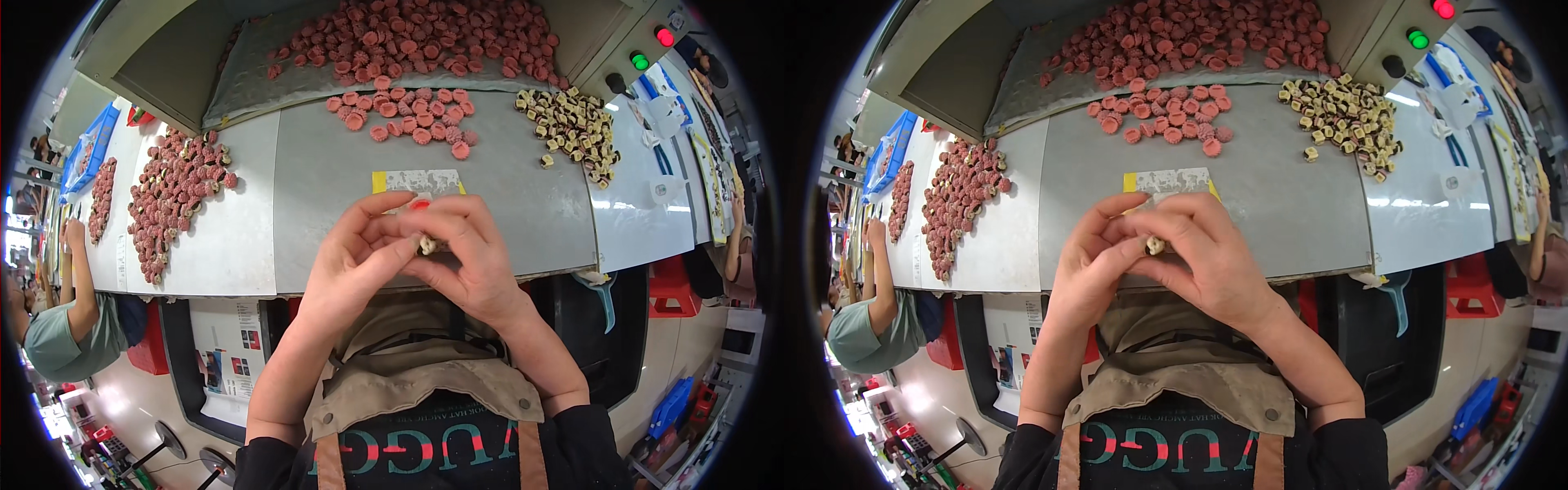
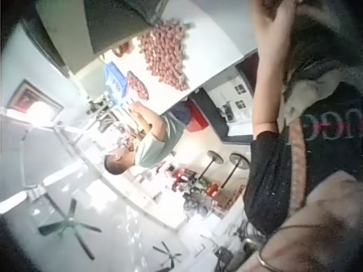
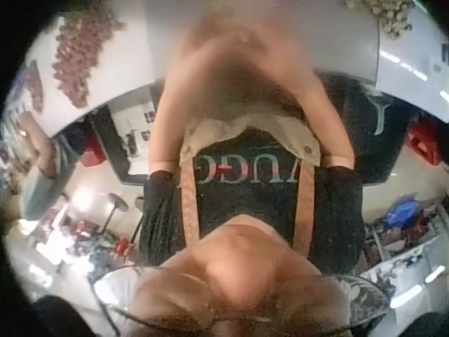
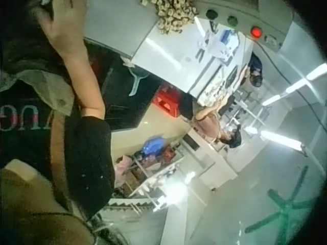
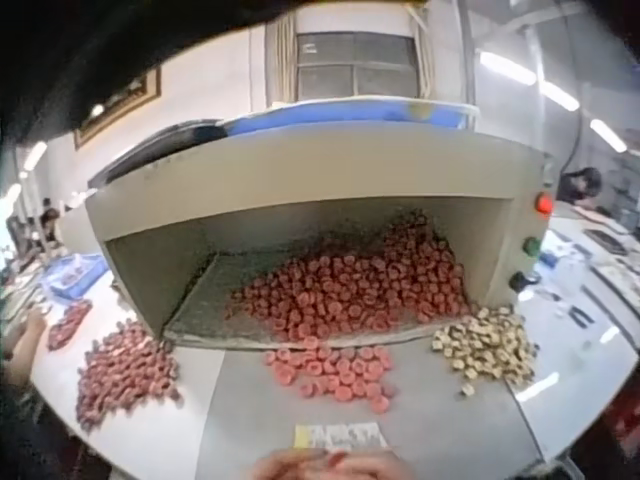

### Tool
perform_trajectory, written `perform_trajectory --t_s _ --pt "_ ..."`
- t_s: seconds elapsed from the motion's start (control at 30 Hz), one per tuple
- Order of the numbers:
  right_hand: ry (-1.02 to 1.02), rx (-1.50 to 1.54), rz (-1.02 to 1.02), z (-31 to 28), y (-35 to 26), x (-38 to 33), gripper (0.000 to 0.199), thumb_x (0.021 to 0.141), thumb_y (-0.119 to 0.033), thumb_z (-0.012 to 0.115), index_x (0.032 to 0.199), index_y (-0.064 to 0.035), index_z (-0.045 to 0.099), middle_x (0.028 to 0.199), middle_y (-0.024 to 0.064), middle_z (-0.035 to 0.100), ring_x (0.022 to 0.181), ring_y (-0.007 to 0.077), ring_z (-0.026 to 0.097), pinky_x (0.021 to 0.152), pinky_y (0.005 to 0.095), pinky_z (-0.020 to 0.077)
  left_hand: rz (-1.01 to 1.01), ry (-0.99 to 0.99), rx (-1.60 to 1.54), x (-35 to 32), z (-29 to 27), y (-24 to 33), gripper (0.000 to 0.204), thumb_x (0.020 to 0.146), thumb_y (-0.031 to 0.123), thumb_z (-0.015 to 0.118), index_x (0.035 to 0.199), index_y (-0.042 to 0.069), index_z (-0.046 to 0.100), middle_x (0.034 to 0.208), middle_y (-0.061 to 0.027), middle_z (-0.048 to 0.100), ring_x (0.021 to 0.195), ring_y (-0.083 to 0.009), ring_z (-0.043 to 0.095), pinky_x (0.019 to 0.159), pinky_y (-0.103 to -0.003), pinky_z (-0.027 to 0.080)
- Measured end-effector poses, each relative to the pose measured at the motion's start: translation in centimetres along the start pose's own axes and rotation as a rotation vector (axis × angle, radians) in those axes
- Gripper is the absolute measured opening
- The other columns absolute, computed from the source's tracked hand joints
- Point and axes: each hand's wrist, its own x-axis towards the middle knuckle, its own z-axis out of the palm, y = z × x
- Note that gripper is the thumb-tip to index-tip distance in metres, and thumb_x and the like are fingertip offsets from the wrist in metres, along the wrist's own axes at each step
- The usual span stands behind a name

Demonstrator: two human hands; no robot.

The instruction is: The person assembles small toy figurine parts by hand, dipping components into glue and pressing them together, pushes assembled pieces into a bin, and refills the glue container using a squeeze bottle.

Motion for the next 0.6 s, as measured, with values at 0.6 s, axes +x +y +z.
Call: perform_trajectory --t_s 0.6 --pt "0.017 -0.166 -0.038 -0.8 1.9 -0.1 0.031 0.066 -0.009 0.082 0.092 -0.0077 0.065 0.089 0.0044 0.059 0.078 0.0244 0.058 0.066 0.0346 0.048 0.247 0.046 0.44 0.8 1.7 -2.6 0.065 0.082 -0.004 0.067 0.138 0.002 0.036 0.099 -0.0075 0.059 0.089 -0.0123 0.063 0.08 -0.024 0.052"
